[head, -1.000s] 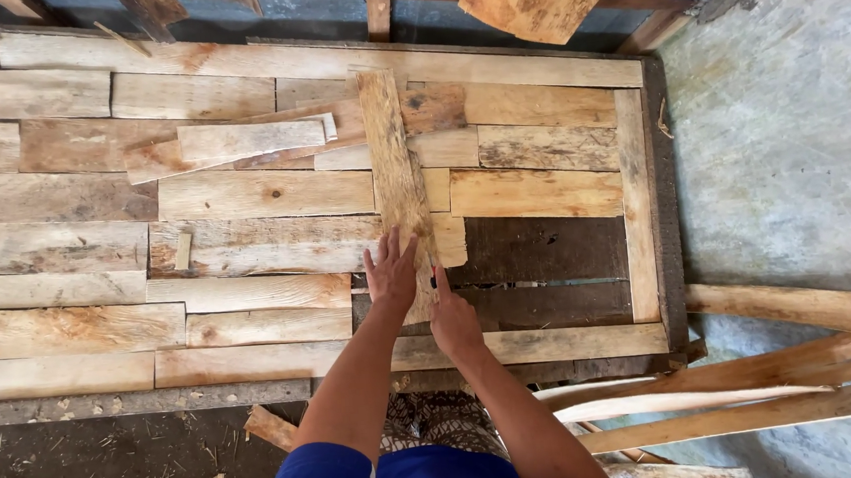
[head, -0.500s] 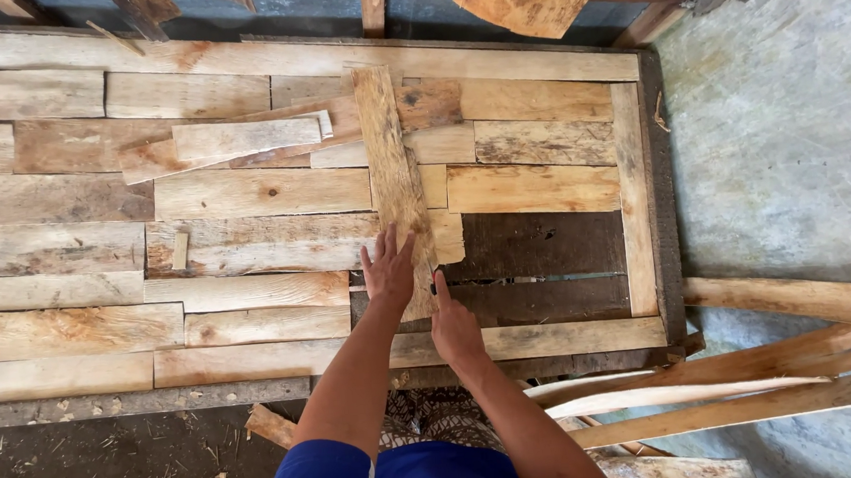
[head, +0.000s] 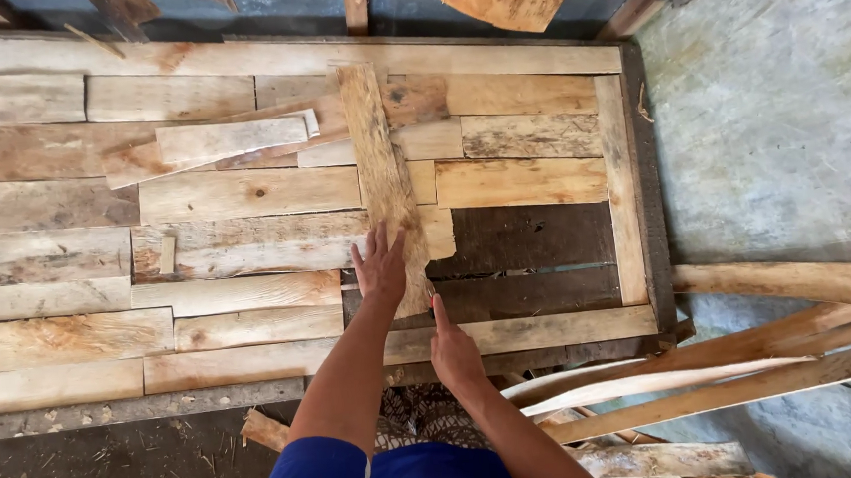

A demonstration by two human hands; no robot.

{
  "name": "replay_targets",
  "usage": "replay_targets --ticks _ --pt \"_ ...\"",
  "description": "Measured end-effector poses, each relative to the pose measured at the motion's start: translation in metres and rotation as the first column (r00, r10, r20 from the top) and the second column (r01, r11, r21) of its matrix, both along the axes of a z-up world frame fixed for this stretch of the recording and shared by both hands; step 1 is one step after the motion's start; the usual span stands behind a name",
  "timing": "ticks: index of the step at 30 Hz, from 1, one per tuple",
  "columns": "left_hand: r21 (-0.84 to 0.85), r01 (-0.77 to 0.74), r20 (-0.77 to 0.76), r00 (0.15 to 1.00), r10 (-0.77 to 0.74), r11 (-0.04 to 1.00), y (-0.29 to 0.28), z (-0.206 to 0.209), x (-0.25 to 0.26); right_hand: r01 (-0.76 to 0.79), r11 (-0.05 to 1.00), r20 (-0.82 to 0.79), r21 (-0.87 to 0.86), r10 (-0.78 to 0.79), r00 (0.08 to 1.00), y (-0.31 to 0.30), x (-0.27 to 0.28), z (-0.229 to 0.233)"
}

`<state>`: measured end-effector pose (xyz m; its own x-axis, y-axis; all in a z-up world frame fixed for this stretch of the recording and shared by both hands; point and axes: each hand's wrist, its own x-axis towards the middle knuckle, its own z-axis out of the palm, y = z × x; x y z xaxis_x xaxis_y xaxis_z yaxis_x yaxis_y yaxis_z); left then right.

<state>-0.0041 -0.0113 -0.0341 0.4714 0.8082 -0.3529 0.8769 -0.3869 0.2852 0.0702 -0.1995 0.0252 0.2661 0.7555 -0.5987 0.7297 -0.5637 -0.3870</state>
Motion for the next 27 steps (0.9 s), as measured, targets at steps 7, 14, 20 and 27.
replay_targets --ticks 7,14,20,27 --pt "-0.026 0.003 -0.004 1.0 -0.003 1.0 -0.003 0.004 0.0 -0.044 0.984 0.038 0.174 0.038 0.999 -0.038 -0.005 -0.017" --pt "-0.015 0.014 -0.034 0.999 -0.015 1.0 0.001 0.006 0.001 -0.015 0.997 -0.004 0.069 0.015 1.0 -0.046 -0.005 0.018" --pt "-0.028 0.023 -0.06 0.998 -0.024 0.999 0.004 0.006 0.003 0.075 0.988 -0.103 0.134 -0.061 0.993 -0.047 0.005 0.027" --pt "0.016 0.036 -0.055 0.998 -0.036 0.999 -0.004 0.008 -0.002 0.398 0.89 -0.275 0.223 -0.334 0.901 0.026 0.028 0.013"
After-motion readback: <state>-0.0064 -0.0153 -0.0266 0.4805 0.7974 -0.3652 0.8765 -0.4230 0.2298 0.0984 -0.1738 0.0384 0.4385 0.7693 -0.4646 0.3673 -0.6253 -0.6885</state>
